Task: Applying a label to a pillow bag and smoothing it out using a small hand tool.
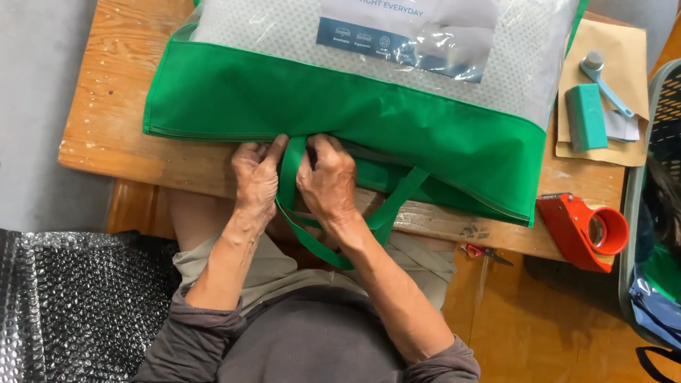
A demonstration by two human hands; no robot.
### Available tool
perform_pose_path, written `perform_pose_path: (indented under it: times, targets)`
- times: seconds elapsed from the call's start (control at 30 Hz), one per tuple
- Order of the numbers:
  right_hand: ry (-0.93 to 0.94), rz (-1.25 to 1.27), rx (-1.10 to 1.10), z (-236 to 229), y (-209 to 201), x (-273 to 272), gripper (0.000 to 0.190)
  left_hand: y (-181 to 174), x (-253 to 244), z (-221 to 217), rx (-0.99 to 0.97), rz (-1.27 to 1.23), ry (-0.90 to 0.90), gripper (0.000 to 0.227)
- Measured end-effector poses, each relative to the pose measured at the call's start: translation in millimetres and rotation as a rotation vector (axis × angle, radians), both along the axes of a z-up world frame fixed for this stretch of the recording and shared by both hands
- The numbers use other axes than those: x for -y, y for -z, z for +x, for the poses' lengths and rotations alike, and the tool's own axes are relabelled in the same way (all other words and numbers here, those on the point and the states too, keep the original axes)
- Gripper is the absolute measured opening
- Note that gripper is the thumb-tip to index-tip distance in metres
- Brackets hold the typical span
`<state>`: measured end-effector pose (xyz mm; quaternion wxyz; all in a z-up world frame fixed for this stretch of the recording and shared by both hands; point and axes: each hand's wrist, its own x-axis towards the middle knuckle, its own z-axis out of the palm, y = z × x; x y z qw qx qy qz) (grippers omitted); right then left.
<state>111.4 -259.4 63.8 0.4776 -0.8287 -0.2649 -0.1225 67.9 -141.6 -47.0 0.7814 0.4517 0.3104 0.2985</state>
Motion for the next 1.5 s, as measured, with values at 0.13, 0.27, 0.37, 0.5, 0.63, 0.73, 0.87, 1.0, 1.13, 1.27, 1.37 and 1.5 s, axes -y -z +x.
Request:
perform_pose_path:
  times: [0.13, 0.27, 0.37, 0.5, 0.63, 0.73, 0.87, 1.0, 1.13, 1.27, 1.37, 1.5]
  targets:
    - [0.030, -0.183, 0.159, -3.9, 11.0, 2.3, 0.007, 45.6, -10.3, 1.5, -0.012, 0.025, -0.007, 0.014]
    - [0.036, -0.248, 0.193, -3.9, 11.3, 11.0, 0.008, -14.8, 1.6, 5.2, 0.010, 0.032, -0.021, 0.013]
    - [0.056, -0.300, 0.220, -1.9, 0.4, 28.0, 0.012, -66.4, 16.8, 8.9, 0.000, 0.009, -0.042, 0.014]
    - [0.120, -0.387, 0.232, 1.7, 6.6, 60.8, 0.019, -77.0, 21.9, 9.3, -0.037, -0.035, -0.066, 0.016]
    - [0.147, -0.403, 0.245, 6.7, -3.3, 96.4, 0.020, -90.8, 22.3, 9.5, -0.047, -0.041, -0.070, 0.015]
    - [0.190, -0.432, 0.259, 7.5, -4.5, 119.2, 0.021, -94.2, 23.5, 8.6, -0.057, -0.055, -0.083, 0.019]
    - [0.144, -0.258, 0.141, -3.1, -27.3, 130.2, 0.024, -85.6, 22.9, 5.7, -0.071, 0.015, -0.116, 0.022]
    - [0.331, -0.033, -0.047, -17.5, -50.6, 151.6, 0.014, -72.9, 12.7, -12.9, -0.166, 0.211, -0.261, 0.052]
    - [0.427, 0.109, -0.323, -10.4, -13.6, 168.6, 0.008, -137.1, 42.4, -26.3, -0.102, 0.493, -0.286, 0.057]
    - [0.324, 0.536, -0.596, -6.5, -5.7, 148.6, 0.010, -161.7, 99.4, -17.3, -0.071, 0.340, 0.134, 0.031]
    - [0.256, 0.685, -0.662, -6.9, -5.7, 137.0, 0.008, -156.4, 121.8, 4.0, -0.222, -0.031, 0.359, 0.063]
    - [0.246, 0.378, -0.555, -4.9, 4.6, 127.1, 0.018, -123.9, 122.6, 35.3, -0.278, -0.292, 0.320, 0.090]
